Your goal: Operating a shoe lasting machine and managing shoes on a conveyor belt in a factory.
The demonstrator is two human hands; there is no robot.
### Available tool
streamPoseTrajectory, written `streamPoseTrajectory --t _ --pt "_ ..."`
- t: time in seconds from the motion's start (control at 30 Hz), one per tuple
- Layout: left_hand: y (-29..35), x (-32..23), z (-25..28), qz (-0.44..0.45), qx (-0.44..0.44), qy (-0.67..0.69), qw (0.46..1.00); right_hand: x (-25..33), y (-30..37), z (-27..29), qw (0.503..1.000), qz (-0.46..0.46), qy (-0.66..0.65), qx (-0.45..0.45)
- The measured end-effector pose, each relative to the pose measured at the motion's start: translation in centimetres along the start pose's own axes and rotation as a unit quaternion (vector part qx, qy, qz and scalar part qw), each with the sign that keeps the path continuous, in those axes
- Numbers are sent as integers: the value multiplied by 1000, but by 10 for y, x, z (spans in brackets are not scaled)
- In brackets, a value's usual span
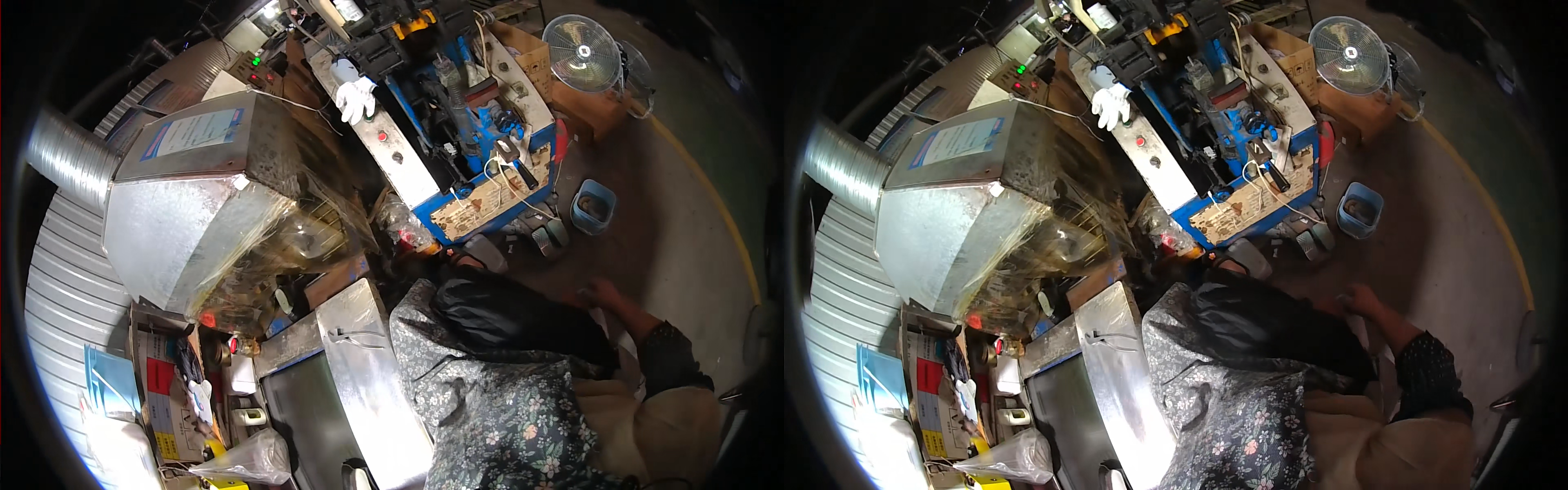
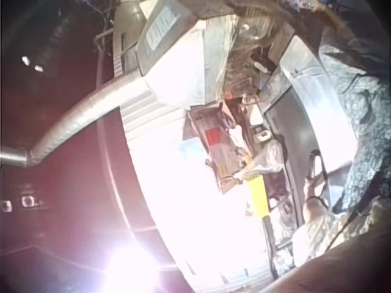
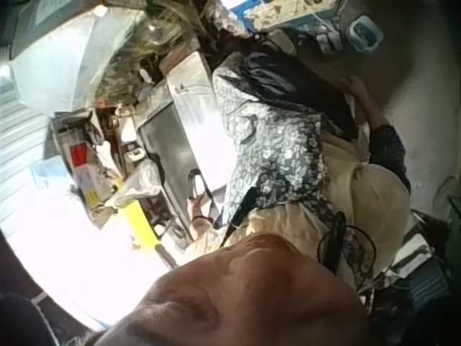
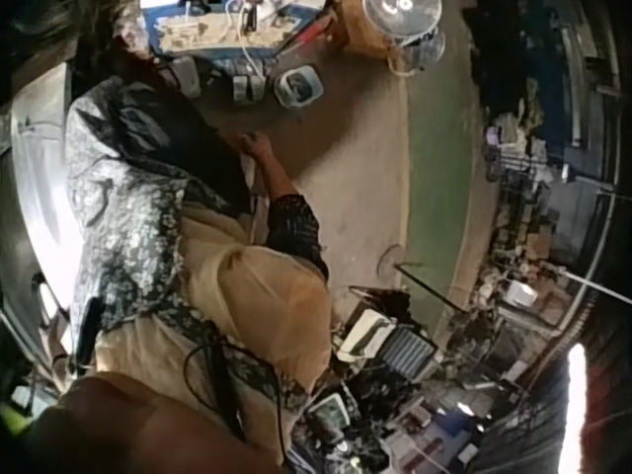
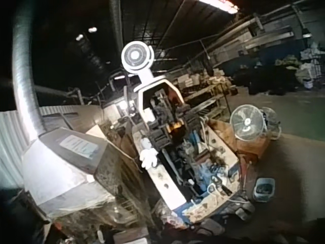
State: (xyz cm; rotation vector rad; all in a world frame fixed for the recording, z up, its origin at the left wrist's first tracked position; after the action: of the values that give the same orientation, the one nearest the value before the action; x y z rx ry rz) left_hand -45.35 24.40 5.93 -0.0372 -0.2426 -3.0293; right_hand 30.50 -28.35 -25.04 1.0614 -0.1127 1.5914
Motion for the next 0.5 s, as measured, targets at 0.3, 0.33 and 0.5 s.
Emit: streamPoseTrajectory --t 0.3,0.33,0.5 --pt "71 -91 51 -57 -52 85 993 178 -52 3 967 256 -5 -7" --pt "80 -99 57 -63 -56 95 992 196 -50 -9 971 237 -24 28" --pt "122 -161 69 -118 -59 154 979 309 4 -26 931 359 25 56"
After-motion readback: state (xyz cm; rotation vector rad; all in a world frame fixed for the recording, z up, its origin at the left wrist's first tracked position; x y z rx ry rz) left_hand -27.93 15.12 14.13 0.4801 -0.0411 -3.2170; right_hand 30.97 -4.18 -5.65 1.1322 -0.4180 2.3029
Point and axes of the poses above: each hand's wrist, its own y-axis away from the middle knuckle, its own z-axis out of the back of the hand, x = y × z, the point moved 9 cm from there along -y, towards the middle knuckle, and after that the axes turned 2 degrees about y, right-handed, at the moved point
